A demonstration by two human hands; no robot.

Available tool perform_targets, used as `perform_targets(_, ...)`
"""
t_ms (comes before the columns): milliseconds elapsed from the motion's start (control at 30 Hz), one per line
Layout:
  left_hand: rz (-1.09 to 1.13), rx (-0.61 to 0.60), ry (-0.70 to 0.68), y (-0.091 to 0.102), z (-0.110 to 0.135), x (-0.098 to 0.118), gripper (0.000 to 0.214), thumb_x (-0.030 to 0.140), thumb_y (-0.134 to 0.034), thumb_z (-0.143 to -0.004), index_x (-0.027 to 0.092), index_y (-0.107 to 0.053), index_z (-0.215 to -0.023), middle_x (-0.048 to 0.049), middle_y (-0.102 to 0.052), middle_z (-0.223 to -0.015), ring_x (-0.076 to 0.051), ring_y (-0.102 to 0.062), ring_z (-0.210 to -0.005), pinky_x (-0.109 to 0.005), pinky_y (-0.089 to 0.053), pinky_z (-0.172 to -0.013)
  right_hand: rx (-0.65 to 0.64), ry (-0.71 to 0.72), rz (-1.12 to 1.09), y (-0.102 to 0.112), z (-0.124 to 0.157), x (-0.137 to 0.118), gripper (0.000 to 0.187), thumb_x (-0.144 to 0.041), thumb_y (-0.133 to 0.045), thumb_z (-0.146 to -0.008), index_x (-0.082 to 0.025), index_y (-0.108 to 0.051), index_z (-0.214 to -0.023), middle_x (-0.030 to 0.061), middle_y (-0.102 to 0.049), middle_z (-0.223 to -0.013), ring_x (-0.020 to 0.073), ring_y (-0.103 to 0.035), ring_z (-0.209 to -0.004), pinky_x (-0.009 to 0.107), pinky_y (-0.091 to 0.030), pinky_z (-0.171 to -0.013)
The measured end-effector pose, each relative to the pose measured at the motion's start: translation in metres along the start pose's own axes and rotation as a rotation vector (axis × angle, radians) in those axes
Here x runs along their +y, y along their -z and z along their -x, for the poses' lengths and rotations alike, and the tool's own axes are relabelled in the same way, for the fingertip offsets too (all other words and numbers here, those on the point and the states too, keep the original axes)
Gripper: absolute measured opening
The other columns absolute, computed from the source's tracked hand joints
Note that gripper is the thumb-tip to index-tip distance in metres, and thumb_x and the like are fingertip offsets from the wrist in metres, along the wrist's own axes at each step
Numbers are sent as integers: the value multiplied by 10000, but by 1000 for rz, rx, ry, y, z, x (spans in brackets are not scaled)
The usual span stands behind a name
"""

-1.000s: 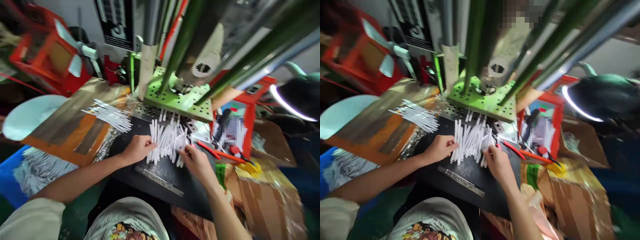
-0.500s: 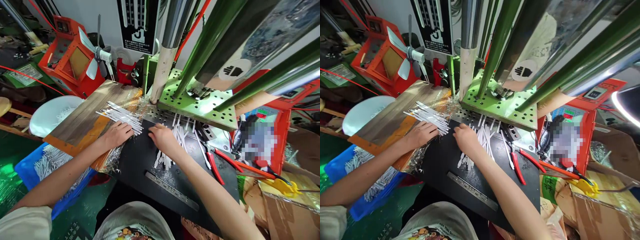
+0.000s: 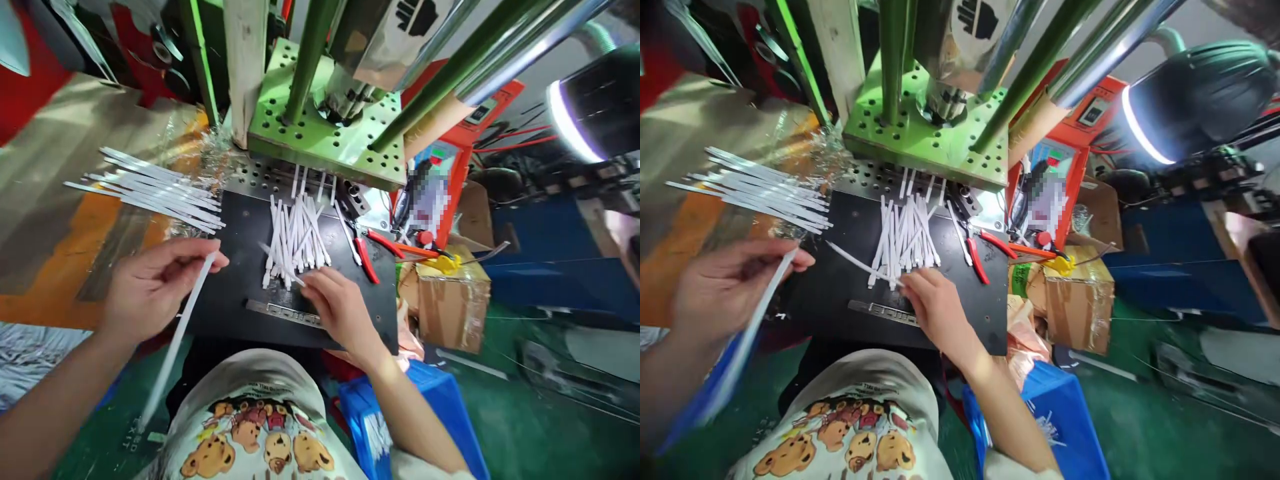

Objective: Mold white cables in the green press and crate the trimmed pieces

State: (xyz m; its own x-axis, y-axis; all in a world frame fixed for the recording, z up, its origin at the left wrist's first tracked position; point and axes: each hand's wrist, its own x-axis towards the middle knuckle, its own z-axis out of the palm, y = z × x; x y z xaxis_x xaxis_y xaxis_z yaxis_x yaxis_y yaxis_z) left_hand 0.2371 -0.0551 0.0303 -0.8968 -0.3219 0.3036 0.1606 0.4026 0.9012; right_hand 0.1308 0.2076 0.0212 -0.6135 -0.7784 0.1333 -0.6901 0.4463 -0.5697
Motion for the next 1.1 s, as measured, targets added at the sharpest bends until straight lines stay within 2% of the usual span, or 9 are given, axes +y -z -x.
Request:
perform_targets(100, -31, -90, -114, -38, 24, -6, 167, 129, -703, -872, 244, -724, -991, 8, -709, -929, -108, -683, -769, -194, -567, -667, 221, -64, -163, -15, 60, 4, 117, -127, -554, -967, -206, -634, -997, 40, -721, -915, 158, -679, -861, 262, -537, -757)
perform_targets(167, -83, -204, -256, -63, 37, -10, 165, 117, -670, -896, 222, -710, -1017, -11, -710, -955, -120, -683, -819, -220, -569, -728, 304, -66, -198, -30, 78, 5, 133, -111, -576, -951, -214, -634, -1012, 50, -735, -957, 169, -696, -901, 293, -568, -790)
perform_targets(267, -123, -296, -354, -91, 47, -12, 144, 129, -632, -928, 190, -660, -1056, -29, -717, -945, -154, -675, -908, -294, -544, -845, 358, -29, -171, -45, 81, 3, 142, -110, -597, -937, -212, -642, -1025, 78, -733, -995, 190, -696, -903, 339, -581, -781)
perform_targets(400, -241, -401, -354, -99, 46, -9, 81, 121, -563, -958, 162, -631, -973, -42, -702, -943, -169, -654, -917, -324, -486, -843, 362, 16, -131, -47, 75, 5, 157, -78, -616, -912, -198, -636, -1011, 82, -724, -963, 196, -674, -870, 350, -558, -744)
perform_targets(667, -483, -396, -533, -90, 41, -8, 124, 126, -506, -974, 129, -628, -993, -71, -712, -991, -184, -654, -939, -341, -436, -830, 293, 132, -88, -45, 62, 12, 215, -17, -582, -892, -179, -610, -1030, 91, -689, -984, 199, -647, -901, 345, -547, -779)
perform_targets(767, -519, -460, -512, -79, 30, -12, 118, 159, -519, -987, 146, -624, -1040, -45, -707, -988, -167, -639, -962, -321, -424, -826, 48, 167, -99, -20, 52, 15, 272, -20, -500, -915, -189, -616, -1093, 90, -681, -1051, 196, -656, -950, 330, -562, -816)
perform_targets(833, -581, -508, -501, -59, 14, -17, 114, 183, -537, -987, 162, -623, -1058, -35, -696, -994, -161, -623, -962, -309, -419, -815, -147, 187, -87, 2, 37, 17, 386, 0, -419, -919, -207, -608, -1185, 84, -673, -1127, 189, -662, -1005, 320, -562, -855)
perform_targets(967, -1019, -411, -470, 3, -27, -38, 138, 101, -522, -953, 163, -643, -977, -70, -670, -995, -217, -588, -956, -348, -403, -787, -217, 218, 12, 18, -29, 13, 329, -76, -420, -973, -192, -624, -1204, 89, -685, -1028, 200, -670, -886, 322, -551, -767)
perform_targets(1100, -1118, -385, -529, 39, -57, -59, 197, 90, -477, -957, 178, -640, -890, -55, -655, -880, -230, -585, -876, -366, -389, -743, -236, 208, 123, -21, -123, -11, 198, -125, -536, -962, -154, -661, -1113, 100, -703, -1020, 214, -672, -965, 305, -514, -828)
